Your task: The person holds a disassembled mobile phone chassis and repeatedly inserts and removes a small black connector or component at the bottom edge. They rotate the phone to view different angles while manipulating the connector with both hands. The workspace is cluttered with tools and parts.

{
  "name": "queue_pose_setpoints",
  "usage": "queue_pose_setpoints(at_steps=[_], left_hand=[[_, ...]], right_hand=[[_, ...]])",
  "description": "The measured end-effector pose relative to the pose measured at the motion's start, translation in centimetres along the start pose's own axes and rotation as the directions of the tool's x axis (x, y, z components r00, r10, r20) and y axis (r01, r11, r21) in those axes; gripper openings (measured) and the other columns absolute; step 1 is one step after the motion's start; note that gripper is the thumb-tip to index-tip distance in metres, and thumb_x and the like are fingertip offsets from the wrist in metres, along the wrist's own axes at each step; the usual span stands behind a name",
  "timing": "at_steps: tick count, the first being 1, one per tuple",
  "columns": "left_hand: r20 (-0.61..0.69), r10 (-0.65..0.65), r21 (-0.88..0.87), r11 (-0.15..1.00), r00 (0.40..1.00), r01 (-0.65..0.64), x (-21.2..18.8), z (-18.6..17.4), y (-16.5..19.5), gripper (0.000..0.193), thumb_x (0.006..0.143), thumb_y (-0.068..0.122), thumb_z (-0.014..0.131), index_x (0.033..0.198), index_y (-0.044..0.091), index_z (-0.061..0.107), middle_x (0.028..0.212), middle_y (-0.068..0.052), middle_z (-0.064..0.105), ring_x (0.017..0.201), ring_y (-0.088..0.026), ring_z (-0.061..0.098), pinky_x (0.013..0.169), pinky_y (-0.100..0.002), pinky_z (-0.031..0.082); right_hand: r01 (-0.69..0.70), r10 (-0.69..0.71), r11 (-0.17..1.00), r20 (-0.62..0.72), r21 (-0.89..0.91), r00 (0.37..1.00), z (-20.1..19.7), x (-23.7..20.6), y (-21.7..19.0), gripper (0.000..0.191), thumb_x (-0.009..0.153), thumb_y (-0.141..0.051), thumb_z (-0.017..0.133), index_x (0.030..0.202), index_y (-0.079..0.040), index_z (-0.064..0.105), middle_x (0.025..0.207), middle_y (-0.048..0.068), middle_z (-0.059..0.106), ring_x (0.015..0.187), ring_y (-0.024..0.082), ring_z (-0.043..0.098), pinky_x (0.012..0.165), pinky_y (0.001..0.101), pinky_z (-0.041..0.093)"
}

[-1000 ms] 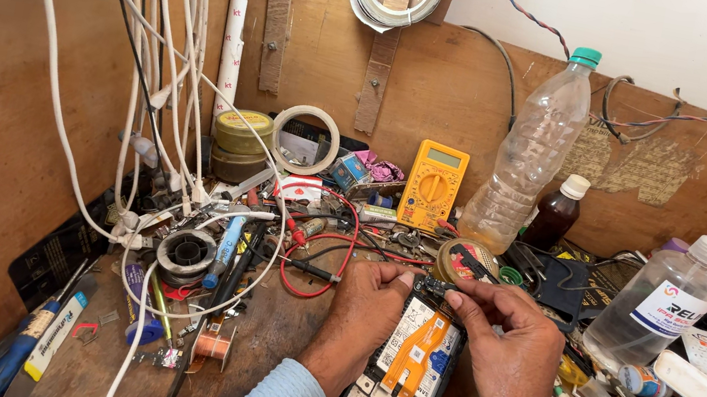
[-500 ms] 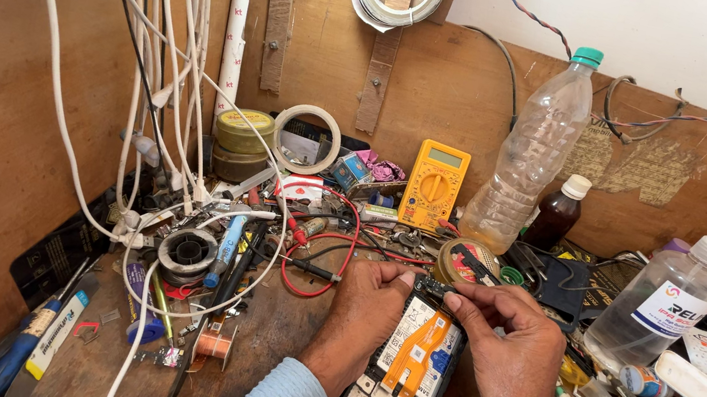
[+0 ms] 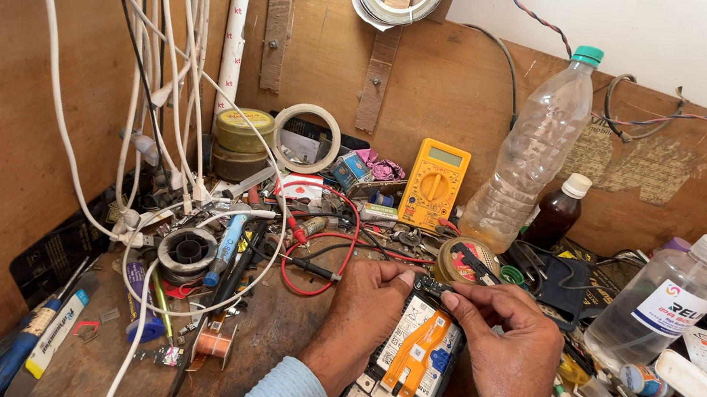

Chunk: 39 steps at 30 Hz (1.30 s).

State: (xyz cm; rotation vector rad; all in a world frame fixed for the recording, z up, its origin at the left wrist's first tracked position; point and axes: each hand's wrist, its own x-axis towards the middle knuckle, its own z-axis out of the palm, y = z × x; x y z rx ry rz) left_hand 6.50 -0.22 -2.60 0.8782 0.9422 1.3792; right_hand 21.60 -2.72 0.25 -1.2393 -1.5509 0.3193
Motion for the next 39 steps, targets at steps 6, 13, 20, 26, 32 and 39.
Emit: queue_pose_setpoints(at_steps=[6,13,20,26,32,39], left_hand=[[0.003,0.017,0.0,1.0,1.0,-0.017,0.11,0.0,-0.1,0.023,0.099,0.011,0.06,0.103,-0.005,0.076,0.082,-0.009,0.075,0.066,-0.012,0.068,0.058,-0.027,0.056],[0.012,0.012,0.005,1.0,1.0,-0.012,-0.03,0.02,-0.03,0.024,0.099,0.012,0.059,0.103,-0.005,0.075,0.082,-0.009,0.075,0.065,-0.012,0.068,0.058,-0.027,0.056],[0.001,0.011,-0.014,1.0,1.0,-0.011,-0.09,0.01,-0.01,0.023,0.098,0.013,0.062,0.101,-0.004,0.075,0.08,-0.008,0.075,0.065,-0.011,0.067,0.058,-0.026,0.055],[0.003,0.03,-0.01,1.0,1.0,-0.03,0.07,-0.05,-0.29,0.022,0.097,0.014,0.063,0.098,-0.005,0.075,0.08,-0.007,0.074,0.064,-0.01,0.067,0.057,-0.026,0.054],[0.004,0.026,-0.015,1.0,1.0,-0.026,0.24,-0.09,-0.47,0.021,0.097,0.014,0.063,0.101,-0.004,0.075,0.083,-0.008,0.076,0.066,-0.01,0.068,0.058,-0.025,0.055],[0.021,0.026,-0.048,0.999,0.999,-0.025,0.23,-0.19,-0.37,0.023,0.095,0.014,0.067,0.104,-0.006,0.073,0.084,-0.011,0.077,0.067,-0.011,0.069,0.058,-0.025,0.055]], right_hand=[[0.023,-0.023,1.0,-0.008,0.002,1.0,0.03,0.04,0.19,0.019,0.077,-0.011,0.085,0.095,-0.006,0.083,0.085,0.003,0.077,0.065,0.009,0.058,0.06,0.0247,0.049],[-0.004,0.004,0.998,-0.001,-0.057,1.0,0.01,0.08,0.2,0.019,0.077,-0.013,0.086,0.094,-0.006,0.083,0.077,0.003,0.072,0.06,0.009,0.056,0.056,0.0247,0.047],[-0.015,0.016,0.998,0.006,-0.064,1.0,-0.02,0.02,0.18,0.019,0.076,-0.013,0.086,0.094,-0.006,0.083,0.073,0.002,0.069,0.058,0.009,0.054,0.054,0.0251,0.046],[-0.005,0.007,0.997,0.019,-0.074,1.0,0.02,0.09,0.38,0.019,0.076,-0.013,0.086,0.093,-0.007,0.084,0.071,0.003,0.068,0.058,0.009,0.054,0.054,0.0247,0.046],[-0.026,0.028,0.999,0.025,-0.042,0.999,0.09,0.14,0.77,0.019,0.076,-0.013,0.087,0.093,-0.006,0.084,0.072,0.001,0.068,0.059,0.008,0.054,0.054,0.0243,0.046],[-0.032,0.033,0.999,0.043,-0.037,0.999,0.08,0.26,0.77,0.018,0.076,-0.013,0.087,0.092,-0.006,0.084,0.073,0.001,0.068,0.059,0.007,0.054,0.054,0.0247,0.045]])
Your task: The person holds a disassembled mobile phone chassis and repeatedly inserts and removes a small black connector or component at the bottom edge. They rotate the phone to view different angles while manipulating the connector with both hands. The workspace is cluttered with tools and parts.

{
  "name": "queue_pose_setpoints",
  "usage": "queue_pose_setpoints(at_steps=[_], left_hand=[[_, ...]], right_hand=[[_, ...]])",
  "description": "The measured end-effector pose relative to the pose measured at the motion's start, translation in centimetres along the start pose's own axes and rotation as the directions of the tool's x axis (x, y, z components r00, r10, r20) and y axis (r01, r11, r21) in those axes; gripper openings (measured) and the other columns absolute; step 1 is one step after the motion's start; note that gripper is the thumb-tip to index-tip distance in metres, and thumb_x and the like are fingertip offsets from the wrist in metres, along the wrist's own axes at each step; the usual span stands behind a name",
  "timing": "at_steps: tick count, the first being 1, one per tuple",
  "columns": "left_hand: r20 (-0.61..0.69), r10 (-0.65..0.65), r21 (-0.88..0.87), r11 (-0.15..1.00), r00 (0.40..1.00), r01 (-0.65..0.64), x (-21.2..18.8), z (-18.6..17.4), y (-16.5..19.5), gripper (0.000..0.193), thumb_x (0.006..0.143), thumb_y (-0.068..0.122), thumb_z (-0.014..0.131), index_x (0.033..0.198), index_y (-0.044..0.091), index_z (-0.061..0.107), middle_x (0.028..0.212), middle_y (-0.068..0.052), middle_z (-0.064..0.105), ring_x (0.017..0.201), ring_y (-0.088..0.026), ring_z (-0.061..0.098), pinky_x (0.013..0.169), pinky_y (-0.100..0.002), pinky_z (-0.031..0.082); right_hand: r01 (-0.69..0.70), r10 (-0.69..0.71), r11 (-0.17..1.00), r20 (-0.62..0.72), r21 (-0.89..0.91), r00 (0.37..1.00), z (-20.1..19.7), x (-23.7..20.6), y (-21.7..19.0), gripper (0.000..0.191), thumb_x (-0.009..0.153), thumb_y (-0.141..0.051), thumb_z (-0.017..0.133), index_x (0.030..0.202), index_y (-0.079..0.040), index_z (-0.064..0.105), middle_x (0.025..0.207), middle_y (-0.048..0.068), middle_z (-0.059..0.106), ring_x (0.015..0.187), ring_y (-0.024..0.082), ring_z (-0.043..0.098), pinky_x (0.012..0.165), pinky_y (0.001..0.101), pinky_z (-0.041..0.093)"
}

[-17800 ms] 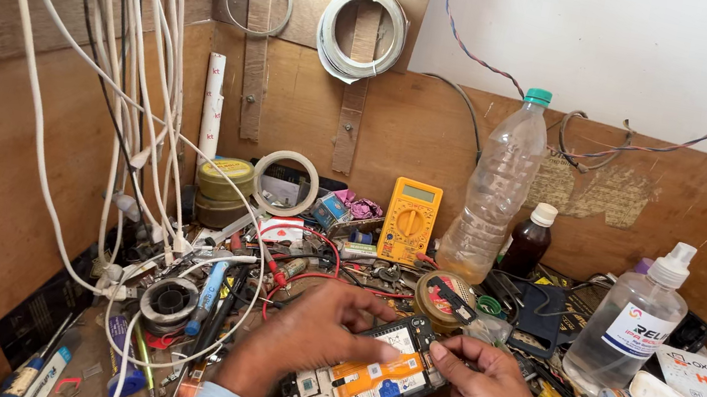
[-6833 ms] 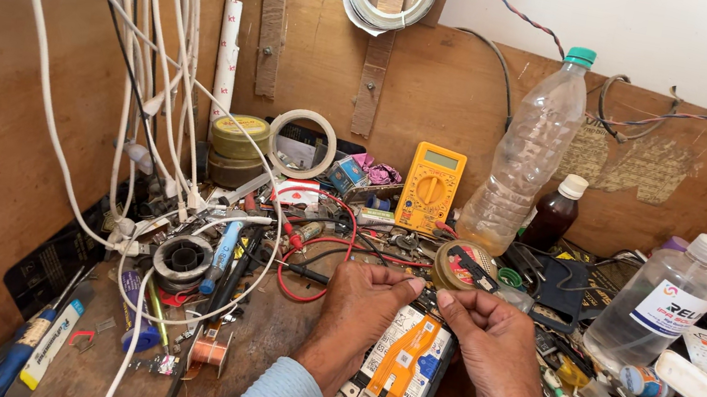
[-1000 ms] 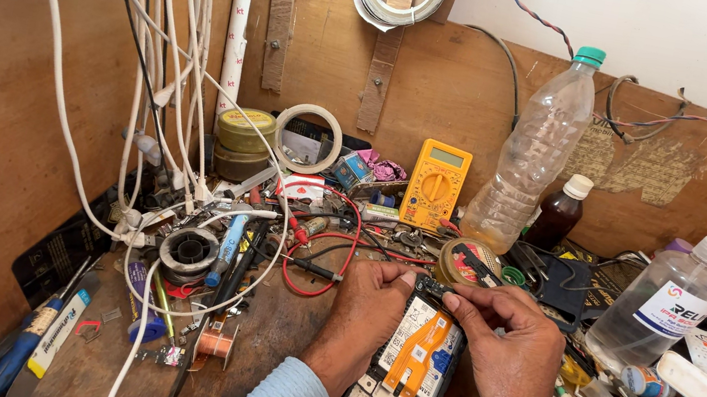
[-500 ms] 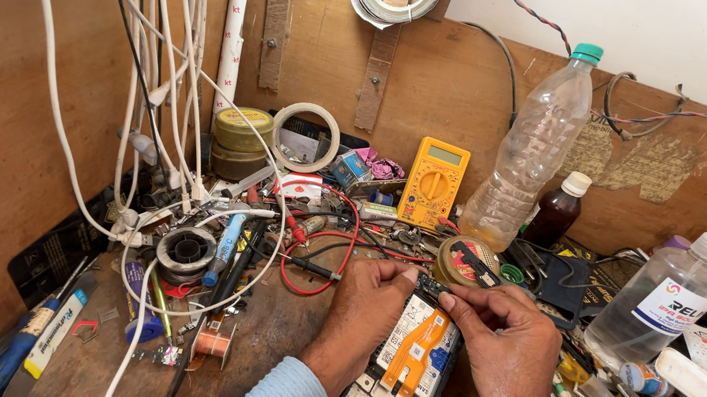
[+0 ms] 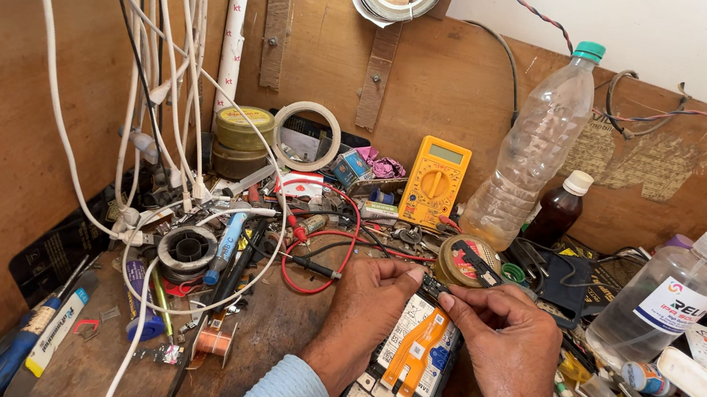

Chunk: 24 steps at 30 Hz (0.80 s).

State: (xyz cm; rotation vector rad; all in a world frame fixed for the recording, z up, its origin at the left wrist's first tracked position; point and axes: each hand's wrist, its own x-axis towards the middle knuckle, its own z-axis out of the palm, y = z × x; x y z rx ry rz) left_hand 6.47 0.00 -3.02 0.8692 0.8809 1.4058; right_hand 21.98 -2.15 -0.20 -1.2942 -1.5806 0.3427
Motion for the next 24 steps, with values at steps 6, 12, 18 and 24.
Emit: queue_pose_setpoints(at_steps=[6,12,18,24], left_hand=[[-0.007,-0.018,-0.027,0.999,1.0,0.018,0.0,0.1,-0.1,0.023,0.095,0.014,0.067,0.103,-0.007,0.072,0.084,-0.012,0.076,0.067,-0.012,0.069,0.058,-0.026,0.056],[0.0,-0.003,-0.002,1.0,1.0,0.003,0.1,0.0,-0.1,0.024,0.093,0.015,0.071,0.1,-0.008,0.072,0.085,-0.013,0.077,0.067,-0.012,0.07,0.057,-0.025,0.057],[-0.002,0.025,0.036,0.999,1.0,-0.025,0.4,0.0,0.0,0.022,0.083,0.006,0.081,0.096,-0.009,0.07,0.084,-0.018,0.078,0.067,-0.016,0.072,0.056,-0.027,0.058],[-0.042,0.0,0.008,1.0,0.999,0.0,0.5,-0.1,0.0,0.02,0.081,0.002,0.08,0.095,-0.009,0.071,0.083,-0.018,0.078,0.066,-0.017,0.073,0.056,-0.028,0.059]], right_hand=[[-0.047,0.048,0.998,0.021,-0.05,0.999,-0.3,0.0,-0.5,0.018,0.075,-0.014,0.087,0.092,-0.008,0.085,0.073,0.002,0.071,0.059,0.008,0.058,0.055,0.0244,0.047],[0.028,-0.027,0.998,0.017,-0.054,0.999,-0.3,0.2,-0.6,0.019,0.073,-0.015,0.088,0.09,-0.009,0.084,0.075,0.001,0.074,0.064,0.007,0.064,0.06,0.0237,0.051],[-0.083,0.088,0.992,0.051,-0.097,0.995,-0.3,0.5,0.0,0.021,0.07,-0.015,0.091,0.088,-0.007,0.084,0.073,0.004,0.072,0.062,0.012,0.062,0.059,0.0266,0.05],[-0.038,0.04,0.999,0.059,-0.037,0.997,0.0,0.3,0.4,0.021,0.071,-0.015,0.09,0.09,-0.007,0.084,0.072,0.003,0.069,0.063,0.011,0.059,0.058,0.0271,0.048]])
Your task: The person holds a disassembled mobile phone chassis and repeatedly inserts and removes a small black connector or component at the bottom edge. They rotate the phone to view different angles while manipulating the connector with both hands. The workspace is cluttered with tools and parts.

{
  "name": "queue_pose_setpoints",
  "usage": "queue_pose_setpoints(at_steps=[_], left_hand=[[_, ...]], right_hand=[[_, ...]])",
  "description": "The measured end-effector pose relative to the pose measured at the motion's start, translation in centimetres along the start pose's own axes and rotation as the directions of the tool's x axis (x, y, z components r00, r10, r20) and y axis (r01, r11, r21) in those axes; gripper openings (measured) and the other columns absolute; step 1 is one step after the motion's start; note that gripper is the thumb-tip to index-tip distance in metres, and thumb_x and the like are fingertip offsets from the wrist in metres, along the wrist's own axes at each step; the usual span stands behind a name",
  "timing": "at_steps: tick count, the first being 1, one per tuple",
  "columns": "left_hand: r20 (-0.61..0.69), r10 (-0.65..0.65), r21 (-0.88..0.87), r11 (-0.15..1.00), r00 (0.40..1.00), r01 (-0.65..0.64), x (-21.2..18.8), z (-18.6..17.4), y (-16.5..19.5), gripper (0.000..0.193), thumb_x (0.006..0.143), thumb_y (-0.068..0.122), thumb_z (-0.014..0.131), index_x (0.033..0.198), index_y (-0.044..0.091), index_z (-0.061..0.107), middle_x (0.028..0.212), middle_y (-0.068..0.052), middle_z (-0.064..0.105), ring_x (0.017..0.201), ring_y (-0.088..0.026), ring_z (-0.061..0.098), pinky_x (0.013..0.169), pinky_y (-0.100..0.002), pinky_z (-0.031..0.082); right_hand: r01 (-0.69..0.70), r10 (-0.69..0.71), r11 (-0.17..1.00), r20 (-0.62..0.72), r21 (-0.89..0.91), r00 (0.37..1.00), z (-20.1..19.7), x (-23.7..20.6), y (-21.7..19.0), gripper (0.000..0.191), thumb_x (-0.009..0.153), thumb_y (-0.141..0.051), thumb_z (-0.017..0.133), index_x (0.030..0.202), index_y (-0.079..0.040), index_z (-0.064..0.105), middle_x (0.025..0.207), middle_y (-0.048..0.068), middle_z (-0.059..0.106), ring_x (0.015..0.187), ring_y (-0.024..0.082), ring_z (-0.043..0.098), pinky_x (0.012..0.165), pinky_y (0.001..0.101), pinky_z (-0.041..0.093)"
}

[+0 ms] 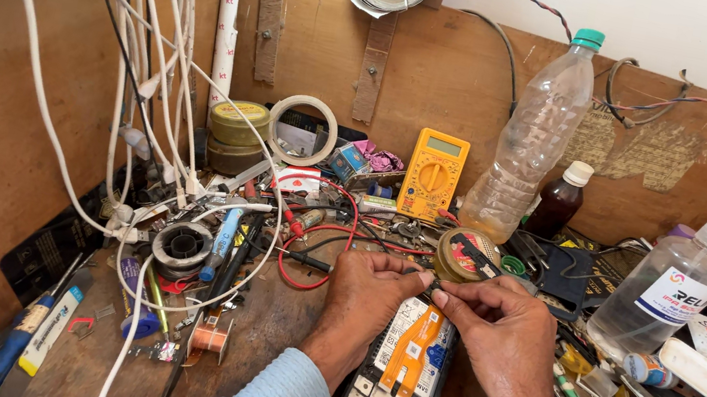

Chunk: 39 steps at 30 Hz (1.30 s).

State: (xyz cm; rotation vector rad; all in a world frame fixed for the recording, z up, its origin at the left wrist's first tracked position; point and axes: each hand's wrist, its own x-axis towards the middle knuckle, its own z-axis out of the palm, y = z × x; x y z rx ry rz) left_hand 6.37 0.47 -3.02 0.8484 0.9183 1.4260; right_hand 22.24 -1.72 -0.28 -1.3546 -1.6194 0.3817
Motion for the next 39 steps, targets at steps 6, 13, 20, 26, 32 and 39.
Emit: queue_pose_setpoints(at_steps=[6,13,20,26,32,39], left_hand=[[-0.01,0.045,-0.028,0.999,0.999,-0.045,-0.1,0.0,0.1,0.018,0.081,-0.002,0.078,0.095,-0.01,0.071,0.082,-0.018,0.078,0.066,-0.017,0.072,0.057,-0.027,0.058],[0.044,0.037,-0.152,0.988,0.998,-0.03,-0.6,0.5,0.8,0.019,0.083,-0.002,0.076,0.099,-0.009,0.07,0.086,-0.018,0.078,0.069,-0.017,0.073,0.059,-0.027,0.06],[0.045,0.033,-0.114,0.993,0.998,-0.028,-1.3,0.8,1.2,0.019,0.084,0.0,0.077,0.1,-0.009,0.071,0.085,-0.017,0.078,0.069,-0.017,0.073,0.059,-0.026,0.06],[0.017,-0.021,-0.101,0.995,1.0,0.022,-1.7,1.0,1.3,0.016,0.083,0.001,0.077,0.097,-0.007,0.074,0.084,-0.017,0.078,0.067,-0.017,0.073,0.057,-0.027,0.059],[-0.033,-0.016,-0.099,0.995,0.999,0.012,-1.7,0.9,1.1,0.015,0.082,0.0,0.078,0.094,-0.008,0.075,0.084,-0.017,0.077,0.066,-0.017,0.072,0.057,-0.028,0.06],[-0.063,-0.01,-0.084,0.996,0.998,0.005,-1.7,1.3,0.8,0.017,0.079,0.0,0.08,0.093,-0.008,0.074,0.084,-0.016,0.078,0.067,-0.016,0.072,0.058,-0.027,0.059]], right_hand=[[0.122,-0.122,0.992,-0.005,0.018,0.993,-0.5,0.0,0.4,0.019,0.079,-0.017,0.084,0.096,-0.008,0.084,0.074,0.003,0.067,0.066,0.009,0.06,0.061,0.0253,0.048],[-0.304,0.284,0.887,0.107,0.347,0.953,-0.4,0.3,0.3,0.032,0.097,-0.029,0.07,0.103,0.001,0.08,0.081,0.006,0.07,0.072,0.009,0.055,0.065,0.027,0.044],[-0.438,0.339,0.735,0.279,0.517,0.898,-0.2,0.5,0.4,0.026,0.094,-0.023,0.071,0.091,0.003,0.075,0.083,0.003,0.071,0.077,0.008,0.059,0.072,0.0237,0.048],[-0.441,0.34,0.727,0.282,0.526,0.897,-0.4,0.6,0.8,0.022,0.092,-0.018,0.073,0.092,0.003,0.073,0.084,0.005,0.071,0.077,0.01,0.061,0.072,0.0256,0.049],[-0.481,0.352,0.717,0.334,0.504,0.874,-0.1,0.5,0.6,0.022,0.089,-0.018,0.075,0.096,0.003,0.074,0.085,0.006,0.073,0.078,0.011,0.064,0.074,0.0257,0.051],[-0.472,0.361,0.714,0.305,0.518,0.881,0.2,0.6,1.0,0.021,0.087,-0.014,0.078,0.095,0.005,0.075,0.083,0.008,0.074,0.075,0.012,0.063,0.07,0.0256,0.051]])
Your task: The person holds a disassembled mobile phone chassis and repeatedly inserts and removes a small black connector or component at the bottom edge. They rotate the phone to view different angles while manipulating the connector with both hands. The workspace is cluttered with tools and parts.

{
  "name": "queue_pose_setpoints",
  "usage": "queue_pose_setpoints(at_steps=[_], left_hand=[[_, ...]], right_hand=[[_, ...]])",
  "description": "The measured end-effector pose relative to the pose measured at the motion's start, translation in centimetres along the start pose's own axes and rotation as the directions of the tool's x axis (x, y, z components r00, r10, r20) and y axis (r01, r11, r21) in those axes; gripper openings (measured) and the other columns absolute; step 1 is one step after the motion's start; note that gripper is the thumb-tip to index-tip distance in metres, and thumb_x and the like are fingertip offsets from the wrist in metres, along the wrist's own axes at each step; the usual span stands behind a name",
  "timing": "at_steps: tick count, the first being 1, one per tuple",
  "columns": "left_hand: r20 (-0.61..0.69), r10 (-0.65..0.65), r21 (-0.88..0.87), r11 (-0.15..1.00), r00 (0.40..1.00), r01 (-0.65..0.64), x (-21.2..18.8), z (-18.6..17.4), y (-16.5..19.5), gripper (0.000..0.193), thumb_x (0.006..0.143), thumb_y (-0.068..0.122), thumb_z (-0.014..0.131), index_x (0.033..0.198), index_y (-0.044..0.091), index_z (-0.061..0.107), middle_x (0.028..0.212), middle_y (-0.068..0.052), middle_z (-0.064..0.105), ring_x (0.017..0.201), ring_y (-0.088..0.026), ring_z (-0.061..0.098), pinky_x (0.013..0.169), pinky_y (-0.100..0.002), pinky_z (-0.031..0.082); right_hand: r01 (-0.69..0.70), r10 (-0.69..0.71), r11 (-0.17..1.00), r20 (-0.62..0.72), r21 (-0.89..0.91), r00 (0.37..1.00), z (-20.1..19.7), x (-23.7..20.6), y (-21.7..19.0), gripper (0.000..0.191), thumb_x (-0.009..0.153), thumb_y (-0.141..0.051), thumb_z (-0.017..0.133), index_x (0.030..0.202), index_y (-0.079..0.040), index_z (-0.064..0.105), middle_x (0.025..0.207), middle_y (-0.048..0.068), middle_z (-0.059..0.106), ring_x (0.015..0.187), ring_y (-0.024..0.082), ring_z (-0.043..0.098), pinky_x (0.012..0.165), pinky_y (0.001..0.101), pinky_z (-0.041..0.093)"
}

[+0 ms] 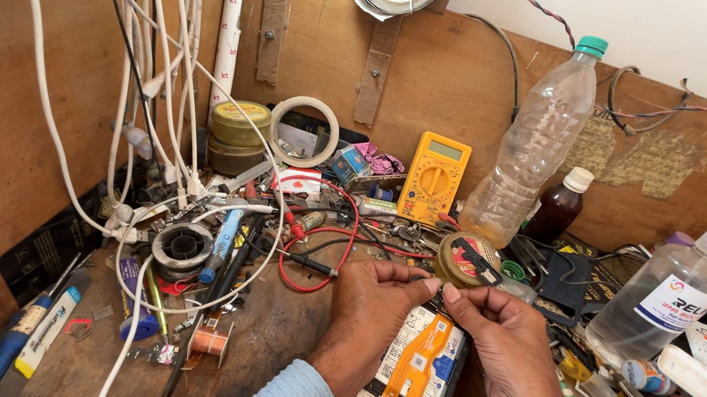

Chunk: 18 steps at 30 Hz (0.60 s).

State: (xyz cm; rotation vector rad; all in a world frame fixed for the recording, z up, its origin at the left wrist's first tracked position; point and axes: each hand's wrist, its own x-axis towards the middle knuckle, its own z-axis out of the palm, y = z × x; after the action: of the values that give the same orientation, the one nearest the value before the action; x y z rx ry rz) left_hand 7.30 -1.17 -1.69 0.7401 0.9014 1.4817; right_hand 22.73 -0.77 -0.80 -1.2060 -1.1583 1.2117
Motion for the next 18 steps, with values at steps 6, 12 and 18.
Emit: queue_pose_setpoints(at_steps=[6,12,18], left_hand=[[-0.052,0.014,0.11,0.994,0.999,-0.009,-0.1,0.3,0.0,0.018,0.078,0.002,0.083,0.092,-0.006,0.076,0.081,-0.014,0.079,0.066,-0.015,0.071,0.058,-0.025,0.057],[-0.062,0.052,0.166,0.985,0.997,-0.041,0.1,0.3,-0.5,0.018,0.077,0.002,0.083,0.092,-0.005,0.077,0.081,-0.013,0.078,0.066,-0.013,0.071,0.058,-0.024,0.058],[0.022,0.009,-0.009,1.0,1.0,-0.008,0.2,0.0,-0.2,0.018,0.08,0.001,0.08,0.096,-0.007,0.075,0.081,-0.014,0.078,0.064,-0.015,0.071,0.056,-0.026,0.058]], right_hand=[[-0.001,0.001,1.0,-0.027,0.02,1.0,0.0,0.2,0.3,0.019,0.085,-0.012,0.078,0.093,0.005,0.075,0.082,0.01,0.074,0.073,0.012,0.065,0.068,0.0257,0.052],[0.055,-0.056,0.998,-0.064,-0.017,0.996,0.2,0.0,0.8,0.018,0.086,-0.01,0.079,0.091,0.006,0.075,0.08,0.01,0.074,0.068,0.012,0.063,0.064,0.0269,0.05],[-0.031,0.028,0.998,0.05,0.059,0.998,-0.3,-0.5,-0.3,0.024,0.091,-0.02,0.073,0.097,0.004,0.076,0.087,0.007,0.075,0.077,0.011,0.065,0.072,0.026,0.052]])
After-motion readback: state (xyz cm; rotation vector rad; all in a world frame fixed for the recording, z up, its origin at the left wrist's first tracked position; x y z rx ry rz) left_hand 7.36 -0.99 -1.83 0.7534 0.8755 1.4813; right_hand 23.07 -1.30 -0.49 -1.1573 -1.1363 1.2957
